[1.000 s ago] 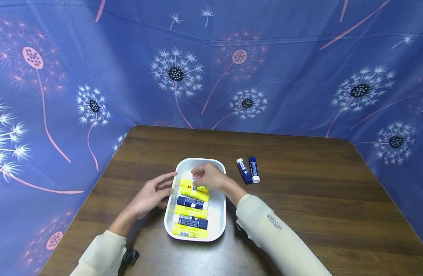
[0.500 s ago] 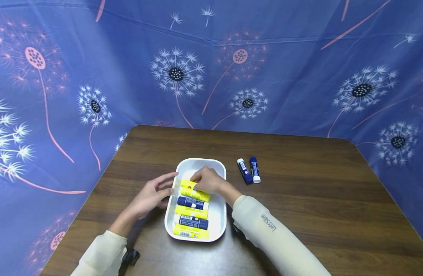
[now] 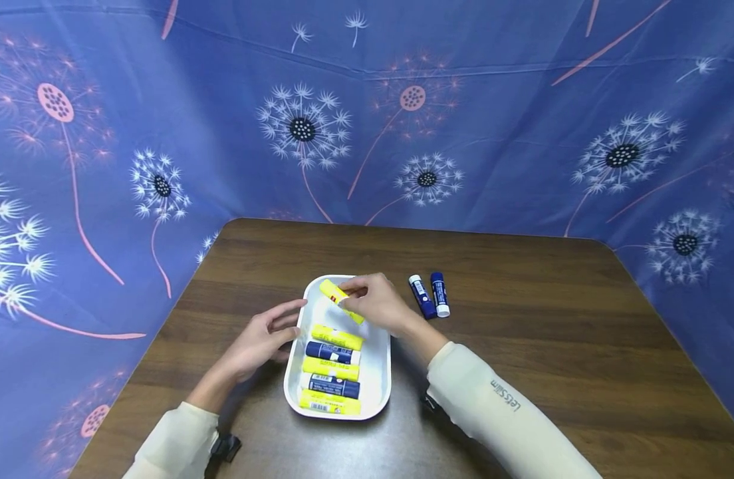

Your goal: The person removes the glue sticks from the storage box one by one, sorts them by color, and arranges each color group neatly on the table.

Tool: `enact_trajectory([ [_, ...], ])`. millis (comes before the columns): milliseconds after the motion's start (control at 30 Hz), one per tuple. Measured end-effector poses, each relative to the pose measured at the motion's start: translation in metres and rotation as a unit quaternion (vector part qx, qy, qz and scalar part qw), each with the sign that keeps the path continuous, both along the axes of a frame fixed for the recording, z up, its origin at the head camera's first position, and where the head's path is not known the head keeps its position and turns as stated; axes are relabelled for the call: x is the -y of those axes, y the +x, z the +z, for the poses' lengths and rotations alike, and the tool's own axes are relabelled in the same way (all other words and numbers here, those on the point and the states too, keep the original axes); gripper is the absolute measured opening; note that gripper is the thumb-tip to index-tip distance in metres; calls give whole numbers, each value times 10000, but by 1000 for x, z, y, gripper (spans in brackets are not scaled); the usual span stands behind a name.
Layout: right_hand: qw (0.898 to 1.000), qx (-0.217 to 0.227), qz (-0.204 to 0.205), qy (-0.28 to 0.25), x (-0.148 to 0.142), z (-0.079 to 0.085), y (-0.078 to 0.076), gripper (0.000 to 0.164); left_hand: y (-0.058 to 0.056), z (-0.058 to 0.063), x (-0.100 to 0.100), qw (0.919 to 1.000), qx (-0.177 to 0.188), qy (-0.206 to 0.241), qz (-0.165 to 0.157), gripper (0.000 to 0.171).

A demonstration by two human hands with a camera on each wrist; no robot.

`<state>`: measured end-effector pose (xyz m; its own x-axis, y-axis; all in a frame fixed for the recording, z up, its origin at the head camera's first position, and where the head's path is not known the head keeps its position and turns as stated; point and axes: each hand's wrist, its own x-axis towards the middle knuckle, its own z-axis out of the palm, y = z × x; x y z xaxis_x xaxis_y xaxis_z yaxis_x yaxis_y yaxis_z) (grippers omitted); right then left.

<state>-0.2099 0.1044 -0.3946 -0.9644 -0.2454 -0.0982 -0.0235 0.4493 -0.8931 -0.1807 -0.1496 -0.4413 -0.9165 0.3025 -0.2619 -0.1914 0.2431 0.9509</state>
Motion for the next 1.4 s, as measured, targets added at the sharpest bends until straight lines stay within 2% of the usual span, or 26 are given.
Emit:
enact_trajectory([
  [100, 9962, 134, -435, -741, -13, 5, 9, 37, 0, 1, 1, 10000, 2, -33, 20, 55],
  [200, 9888, 123, -854, -1218, -28, 8, 19, 40, 0, 1, 2, 10000, 2, -47, 56, 55],
  [400, 9750, -59, -1621, -1516, -65, 5, 38, 39, 0, 1, 4, 9999, -80, -120, 24, 55],
  [500, 9683, 113, -2014, -1473, -76, -7, 52, 39, 0, 2, 4, 9999, -38, -119, 73, 55],
  [633, 9544, 386, -2524, -1548, -81, -30, 72, 38, 0, 4, 5, 9999, -90, -106, 33, 55],
  [733, 9444, 455, -2867, -1544, -80, -44, 85, 38, -1, 3, 5, 9999, -114, -46, -33, 56],
  [867, 9377, 428, -3147, -1407, -80, -55, 98, 38, 0, 1, 3, 10000, -29, 32, -35, 56],
  [1033, 9362, 353, -3254, -1285, -82, -62, 106, 40, 0, -1, 1, 10000, -7, 41, 36, 55],
  [1133, 9397, 355, -3203, -1148, -83, -65, 108, 40, 0, -1, 2, 10000, -13, 55, 43, 55],
  [1400, 9511, 214, -3070, -270, -83, -66, 111, 36, 1, -2, 2, 10000, -46, 10, -19, 55],
])
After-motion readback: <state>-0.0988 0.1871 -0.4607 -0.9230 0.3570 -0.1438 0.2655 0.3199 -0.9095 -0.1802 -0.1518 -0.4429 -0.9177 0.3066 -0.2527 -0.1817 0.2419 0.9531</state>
